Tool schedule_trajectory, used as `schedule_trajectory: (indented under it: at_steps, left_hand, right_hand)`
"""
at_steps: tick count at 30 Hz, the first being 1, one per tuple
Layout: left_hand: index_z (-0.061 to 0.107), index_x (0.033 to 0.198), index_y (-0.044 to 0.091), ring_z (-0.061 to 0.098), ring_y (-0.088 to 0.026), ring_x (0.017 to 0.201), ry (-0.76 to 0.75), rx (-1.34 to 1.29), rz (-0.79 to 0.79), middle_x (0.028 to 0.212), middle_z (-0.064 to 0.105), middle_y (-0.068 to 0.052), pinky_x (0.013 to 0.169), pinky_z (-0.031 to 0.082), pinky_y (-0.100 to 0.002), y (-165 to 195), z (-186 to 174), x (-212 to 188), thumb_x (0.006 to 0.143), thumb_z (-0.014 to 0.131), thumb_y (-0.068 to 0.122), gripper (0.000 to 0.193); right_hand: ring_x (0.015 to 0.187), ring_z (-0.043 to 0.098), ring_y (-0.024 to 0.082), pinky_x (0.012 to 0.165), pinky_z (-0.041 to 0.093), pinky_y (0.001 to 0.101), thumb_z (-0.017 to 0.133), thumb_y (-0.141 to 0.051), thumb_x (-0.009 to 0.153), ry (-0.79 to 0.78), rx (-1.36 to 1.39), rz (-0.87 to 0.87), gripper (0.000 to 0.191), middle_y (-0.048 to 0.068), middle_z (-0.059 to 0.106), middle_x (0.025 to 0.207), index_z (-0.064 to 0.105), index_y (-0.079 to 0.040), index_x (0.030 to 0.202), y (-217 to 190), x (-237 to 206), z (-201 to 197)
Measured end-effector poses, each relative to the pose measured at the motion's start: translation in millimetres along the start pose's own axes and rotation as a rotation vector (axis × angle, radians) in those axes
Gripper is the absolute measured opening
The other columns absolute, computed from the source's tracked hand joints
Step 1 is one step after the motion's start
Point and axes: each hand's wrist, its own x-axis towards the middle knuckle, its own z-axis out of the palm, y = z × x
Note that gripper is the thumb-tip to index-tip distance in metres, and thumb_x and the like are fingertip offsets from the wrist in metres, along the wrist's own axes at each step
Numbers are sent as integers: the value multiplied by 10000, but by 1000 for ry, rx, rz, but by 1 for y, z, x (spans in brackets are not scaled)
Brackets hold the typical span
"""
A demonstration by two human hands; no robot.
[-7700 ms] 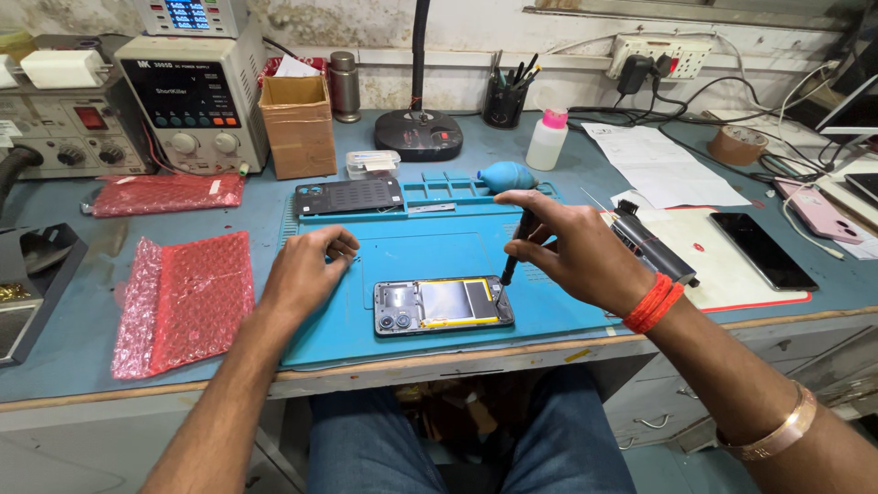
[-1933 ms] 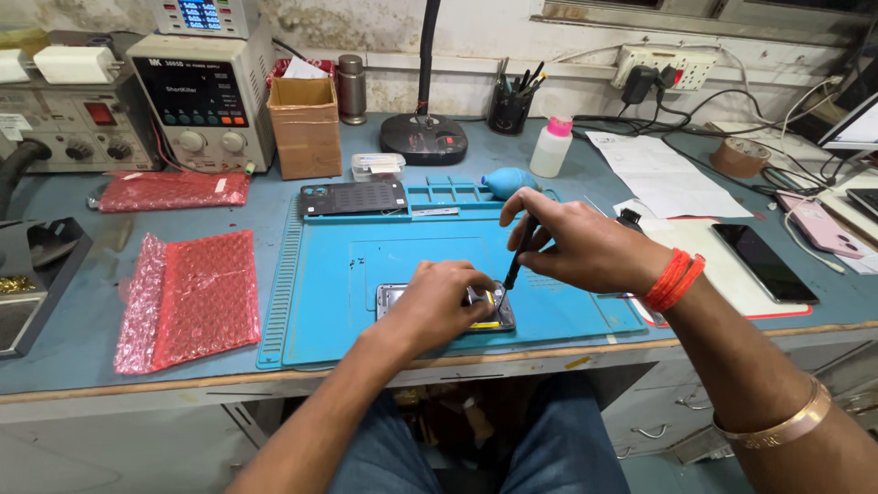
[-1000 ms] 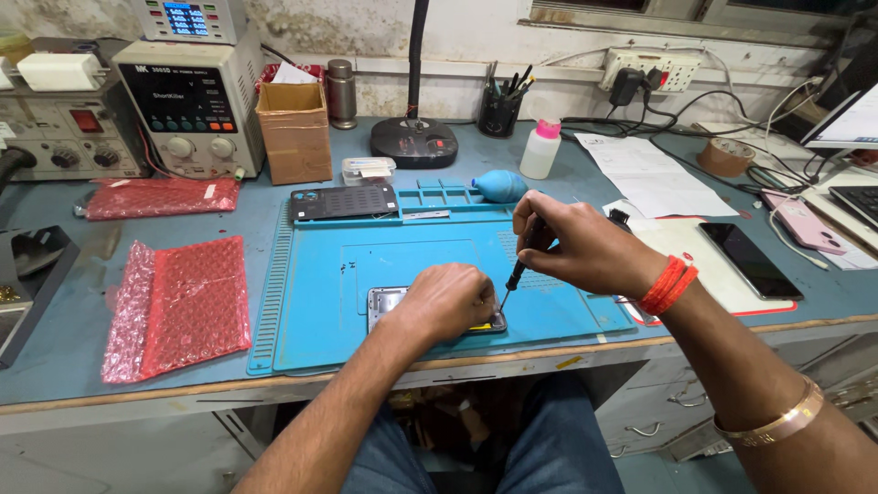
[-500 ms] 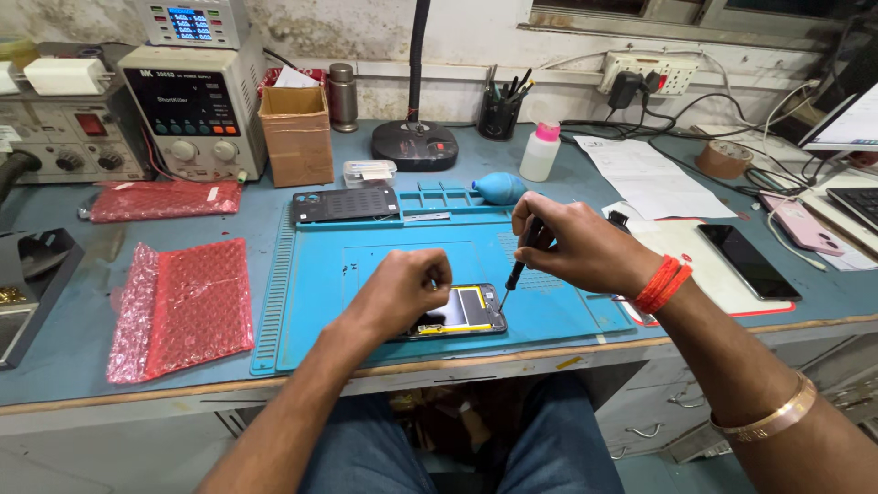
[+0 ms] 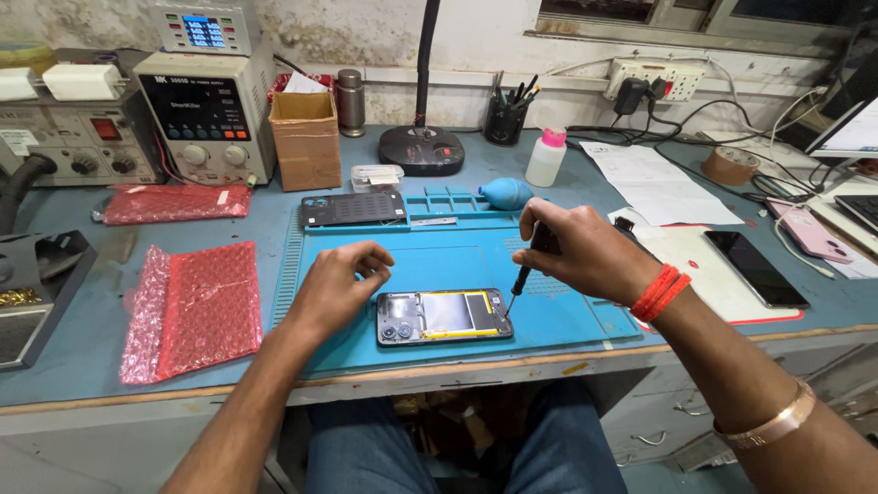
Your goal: The person pries open a smartphone on a blue repair mat, using a pry tool and screwdriver to work around the opened back cover and battery area. They reposition the phone repeatedly, then lift the phone and press its screen to test it at the end.
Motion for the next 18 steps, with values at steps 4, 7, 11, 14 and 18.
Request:
schedule_trajectory:
  at_steps: [4,7,11,14,18]
  left_hand:
    - [759,1012,42,777,-208,856,33,10,28,898,797,-104,783,594,-353,-13,-9,3,852,724,121,183]
    - [759,1007,45,776,-208,853,45,17,-10,889,796,-102,787,584,-356,-21,-11,4,835,745,131,193]
    - [757,975,40,765,-215,844,48,61,-57,866,790,-101,778,577,-362,-26,-13,4,780,786,127,215]
    - [759,938,36,758,-241,832,44,141,-99,876,779,-110,766,578,-380,-27,-13,3,778,793,116,182]
    - [744,944,34,757,-279,878,61,226,-7,923,782,-124,806,581,-402,-30,-10,2,804,731,29,141]
  right_hand:
    - [566,661,261,552,510,400,764,-264,889,7,13,-15,315,139,690,662,563,-47,996,0,2,1]
    - [587,701,232,546,533,385,753,-248,874,-14,77,-56,311,118,709,674,551,-54,1010,1,3,3]
    - [614,732,229,554,546,390,745,-249,878,-44,95,-19,313,107,730,685,539,-69,1030,-1,2,4]
    - [611,700,283,580,520,418,749,-262,903,-22,5,21,312,133,718,678,544,-76,1050,-6,2,4]
    - [646,705,300,594,516,424,742,-242,903,-48,-30,20,291,130,731,698,552,-94,1067,-7,2,3]
